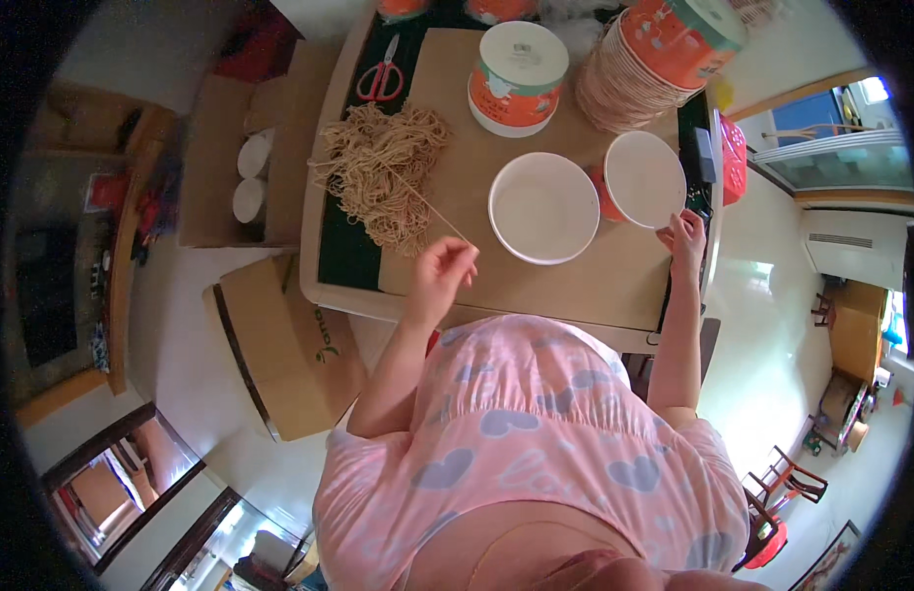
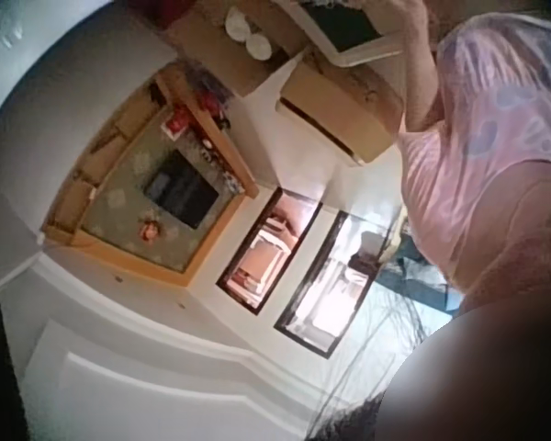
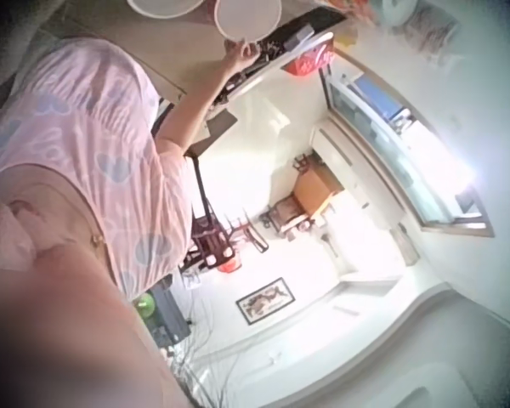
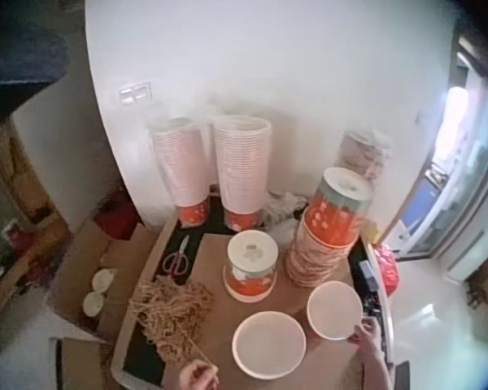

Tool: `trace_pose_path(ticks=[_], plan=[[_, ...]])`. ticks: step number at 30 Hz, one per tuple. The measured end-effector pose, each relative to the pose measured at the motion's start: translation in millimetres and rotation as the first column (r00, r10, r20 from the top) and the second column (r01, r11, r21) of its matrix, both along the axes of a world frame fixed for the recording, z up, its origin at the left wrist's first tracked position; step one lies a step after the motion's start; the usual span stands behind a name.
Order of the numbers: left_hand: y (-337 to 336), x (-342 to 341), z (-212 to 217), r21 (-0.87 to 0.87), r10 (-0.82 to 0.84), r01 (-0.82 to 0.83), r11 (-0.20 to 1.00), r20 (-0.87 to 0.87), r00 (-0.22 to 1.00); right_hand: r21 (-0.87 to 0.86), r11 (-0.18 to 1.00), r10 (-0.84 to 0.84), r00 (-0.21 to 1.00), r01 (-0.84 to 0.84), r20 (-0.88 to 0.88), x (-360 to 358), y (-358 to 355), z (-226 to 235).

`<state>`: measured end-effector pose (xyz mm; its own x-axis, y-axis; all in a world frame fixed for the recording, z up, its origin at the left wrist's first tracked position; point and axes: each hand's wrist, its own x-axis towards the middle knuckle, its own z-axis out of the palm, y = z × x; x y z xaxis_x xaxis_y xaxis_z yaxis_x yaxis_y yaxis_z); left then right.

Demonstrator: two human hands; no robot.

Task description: Tying string onto paper bowls for packaging.

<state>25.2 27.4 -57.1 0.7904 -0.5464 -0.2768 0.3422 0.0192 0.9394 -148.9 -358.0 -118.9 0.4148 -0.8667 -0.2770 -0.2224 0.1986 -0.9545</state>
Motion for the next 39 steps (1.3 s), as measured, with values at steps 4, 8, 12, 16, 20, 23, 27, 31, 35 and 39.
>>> trace_pose_path(ticks=[4, 8, 12, 16, 20, 23, 27, 31, 35, 39], plan=[[2, -32, 1, 0.135, -0.107, 0.106, 0.985, 0.005, 0.994, -0.56, 0.819, 0.083, 0.992, -0.125, -0.1, 22, 48, 35], [-8, -55, 13, 0.212, -0.212, 0.19, 0.959, 0.085, 0.974, 0.213, 0.654, 0.746, 0.666, -0.726, -0.017, 36, 176, 74], [-10, -67, 5, 0.359, -0.344, 0.227, 0.905, 0.305, 0.888, 0.313, 0.521, 0.805, 0.579, -0.794, 0.129, 60, 230, 82], [1, -62, -5, 0.445, -0.456, 0.278, 0.851, 0.365, 0.811, 0.512, 0.557, 0.558, 0.752, -0.653, 0.352, 77, 218, 90], [28, -65, -41, 0.67, -0.561, 0.15, 0.727, 0.454, 0.693, 0.513, 0.691, 0.329, 0.853, -0.51, 0.405, 76, 184, 109], [48, -64, -63, 0.746, -0.647, 0.169, 0.645, 0.415, 0.64, 0.46, 0.737, 0.225, 0.822, -0.495, 0.523, 64, 145, 116], [52, -57, -66, 0.829, -0.776, 0.187, 0.528, 0.381, 0.503, 0.396, 0.796, 0.271, 0.854, -0.458, 0.443, 53, 141, 129], [30, -50, -67, 0.929, -0.941, 0.222, 0.297, 0.246, 0.231, 0.309, 0.832, 0.325, 0.856, -0.461, 0.401, 42, 132, 123], [12, -51, -59, 0.923, -0.985, 0.378, 0.08, 0.014, 0.173, 0.245, 0.868, 0.298, 0.847, -0.432, 0.439, 43, 132, 124], [-10, -53, -60, 0.816, -0.906, 0.396, 0.421, 0.357, 0.227, 0.045, 0.868, 0.479, 0.857, -0.495, 0.192, 43, 133, 131]])
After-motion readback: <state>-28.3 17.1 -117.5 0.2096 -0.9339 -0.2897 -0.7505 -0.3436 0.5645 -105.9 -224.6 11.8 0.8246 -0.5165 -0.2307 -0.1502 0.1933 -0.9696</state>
